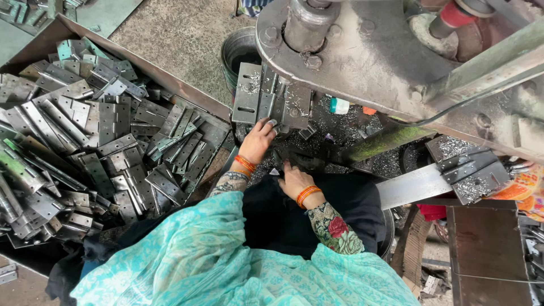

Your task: The person operates a metalworking machine, likely a press, by repeatedly placing metal brackets into the mechanism and activating the cycle. They handle the metal pieces one at a time, positioning them for processing and removing them after the operation.

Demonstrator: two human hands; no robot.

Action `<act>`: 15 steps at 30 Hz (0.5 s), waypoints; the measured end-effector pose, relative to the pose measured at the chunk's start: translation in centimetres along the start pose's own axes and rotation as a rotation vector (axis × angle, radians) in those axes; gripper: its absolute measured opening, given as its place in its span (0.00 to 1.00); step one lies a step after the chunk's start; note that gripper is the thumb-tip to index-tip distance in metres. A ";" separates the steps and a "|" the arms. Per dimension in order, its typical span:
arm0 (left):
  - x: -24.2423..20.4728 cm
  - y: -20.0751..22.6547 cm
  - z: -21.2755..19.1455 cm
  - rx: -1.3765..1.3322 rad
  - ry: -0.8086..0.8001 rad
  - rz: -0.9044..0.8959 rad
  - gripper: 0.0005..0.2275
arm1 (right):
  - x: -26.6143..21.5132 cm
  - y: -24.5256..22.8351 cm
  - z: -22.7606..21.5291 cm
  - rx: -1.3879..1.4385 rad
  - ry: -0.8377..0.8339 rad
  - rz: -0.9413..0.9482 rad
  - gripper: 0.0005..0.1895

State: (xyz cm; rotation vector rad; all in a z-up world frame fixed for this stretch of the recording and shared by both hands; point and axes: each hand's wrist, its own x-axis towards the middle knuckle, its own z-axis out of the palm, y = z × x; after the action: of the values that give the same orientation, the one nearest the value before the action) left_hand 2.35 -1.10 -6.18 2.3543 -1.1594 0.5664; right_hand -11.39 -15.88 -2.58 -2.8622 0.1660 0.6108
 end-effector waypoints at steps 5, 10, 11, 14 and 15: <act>2.1 -1.6 -0.7 -0.118 -0.031 0.005 0.15 | 0.8 1.2 1.4 -0.017 0.026 -0.015 0.39; 2.1 -1.2 -1.3 -0.082 -0.019 0.026 0.16 | -0.5 1.7 7.5 0.091 0.147 0.051 0.43; 1.9 -1.1 -1.5 -0.083 -0.004 0.013 0.16 | -0.9 1.7 8.6 0.132 0.189 0.063 0.44; 1.6 -0.2 -1.4 0.005 0.032 -0.089 0.15 | -0.8 2.3 9.3 0.178 0.225 0.039 0.42; 1.0 0.1 -1.3 0.091 0.019 -0.146 0.14 | -1.0 1.9 9.3 0.169 0.203 0.043 0.42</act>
State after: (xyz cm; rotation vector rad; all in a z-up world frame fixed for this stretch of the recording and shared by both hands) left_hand 2.65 -1.05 -4.51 2.4798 -0.9621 0.6001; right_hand -16.17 -15.56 -10.78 -2.7570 0.2971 0.2959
